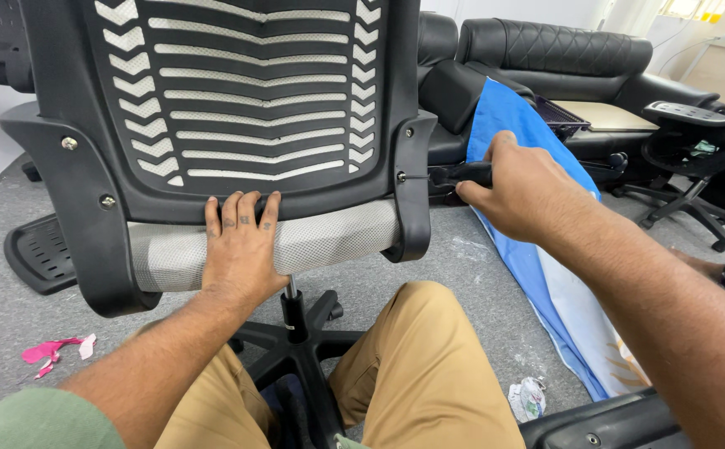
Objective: The person uses a screwdriver to tighten screws on the underside of an office chair seat, securing the seat to the backrest frame. The person holds the chair steady with one hand while turning the screwdriver with the other.
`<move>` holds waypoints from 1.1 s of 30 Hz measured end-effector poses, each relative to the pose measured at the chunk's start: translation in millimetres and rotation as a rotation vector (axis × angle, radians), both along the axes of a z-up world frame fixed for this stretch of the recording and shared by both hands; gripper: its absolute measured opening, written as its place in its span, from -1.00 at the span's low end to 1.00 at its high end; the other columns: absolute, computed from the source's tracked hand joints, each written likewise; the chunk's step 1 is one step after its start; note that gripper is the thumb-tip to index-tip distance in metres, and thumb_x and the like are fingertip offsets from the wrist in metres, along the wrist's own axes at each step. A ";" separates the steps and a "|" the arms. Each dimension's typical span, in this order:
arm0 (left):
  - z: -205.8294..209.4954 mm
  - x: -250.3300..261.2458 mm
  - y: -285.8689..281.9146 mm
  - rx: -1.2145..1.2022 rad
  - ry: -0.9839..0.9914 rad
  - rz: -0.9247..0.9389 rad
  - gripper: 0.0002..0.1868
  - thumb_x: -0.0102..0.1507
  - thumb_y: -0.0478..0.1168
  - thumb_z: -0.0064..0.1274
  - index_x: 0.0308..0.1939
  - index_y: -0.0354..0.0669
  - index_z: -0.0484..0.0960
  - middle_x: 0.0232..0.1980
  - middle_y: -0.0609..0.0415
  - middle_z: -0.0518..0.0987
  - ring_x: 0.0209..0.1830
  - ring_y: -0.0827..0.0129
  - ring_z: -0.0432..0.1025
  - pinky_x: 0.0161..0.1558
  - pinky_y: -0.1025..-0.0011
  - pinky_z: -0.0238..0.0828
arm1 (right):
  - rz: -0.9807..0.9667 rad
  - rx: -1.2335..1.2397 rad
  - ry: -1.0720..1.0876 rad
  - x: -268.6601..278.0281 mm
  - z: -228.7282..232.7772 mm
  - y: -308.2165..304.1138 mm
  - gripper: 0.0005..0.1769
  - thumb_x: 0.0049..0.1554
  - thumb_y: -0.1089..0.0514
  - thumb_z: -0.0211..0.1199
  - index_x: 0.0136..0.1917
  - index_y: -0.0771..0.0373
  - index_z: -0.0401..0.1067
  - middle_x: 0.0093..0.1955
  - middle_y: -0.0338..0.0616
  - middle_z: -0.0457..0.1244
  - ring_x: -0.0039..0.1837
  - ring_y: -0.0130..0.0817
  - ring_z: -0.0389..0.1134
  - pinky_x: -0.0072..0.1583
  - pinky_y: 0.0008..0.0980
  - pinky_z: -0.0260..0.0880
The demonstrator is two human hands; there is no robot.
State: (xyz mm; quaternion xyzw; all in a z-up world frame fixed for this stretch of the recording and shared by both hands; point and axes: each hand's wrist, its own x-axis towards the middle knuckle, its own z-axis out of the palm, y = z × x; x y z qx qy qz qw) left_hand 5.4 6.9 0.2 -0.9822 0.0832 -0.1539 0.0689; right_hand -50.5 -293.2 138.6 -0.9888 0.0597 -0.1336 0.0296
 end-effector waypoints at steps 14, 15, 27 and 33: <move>-0.8 -0.8 -0.6 -0.048 -0.015 -0.010 0.36 -0.09 0.18 0.53 0.58 0.00 -0.05 0.47 -0.09 0.07 0.57 0.09 -0.12 0.57 -0.10 -0.45 | -0.038 0.030 0.005 8.3 -13.2 -0.1 -0.31 0.28 -0.34 0.05 0.11 0.38 0.50 0.02 0.33 0.39 0.17 0.25 0.39 0.26 0.09 0.36; -0.8 -0.4 -0.4 -0.052 -0.013 -0.009 0.36 -0.09 0.17 0.53 0.58 0.01 -0.05 0.47 -0.09 0.07 0.57 0.10 -0.12 0.57 -0.10 -0.45 | -0.010 0.060 -0.019 9.6 -17.3 -1.5 -0.32 0.26 -0.33 0.08 0.17 0.37 0.44 0.03 0.33 0.38 0.18 0.25 0.38 0.26 0.08 0.35; -1.6 2.1 0.1 -0.057 -0.014 -0.018 0.36 -0.11 0.17 0.54 0.56 -0.04 -0.02 0.45 -0.12 0.09 0.56 0.07 -0.11 0.56 -0.10 -0.46 | 0.044 -0.007 -0.027 6.1 -25.0 -7.8 -0.36 0.12 -0.20 0.34 0.15 0.41 0.39 -0.02 0.34 0.38 0.14 0.21 0.41 0.22 0.03 0.39; -4.7 4.3 0.1 -0.056 -0.040 -0.029 0.35 -0.10 0.18 0.54 0.56 -0.04 -0.01 0.44 -0.12 0.10 0.55 0.07 -0.09 0.57 -0.10 -0.46 | -0.038 0.107 0.038 3.9 -18.5 1.6 -0.40 0.17 -0.26 0.23 0.09 0.36 0.52 -0.12 0.28 0.41 0.07 0.14 0.47 0.19 0.01 0.44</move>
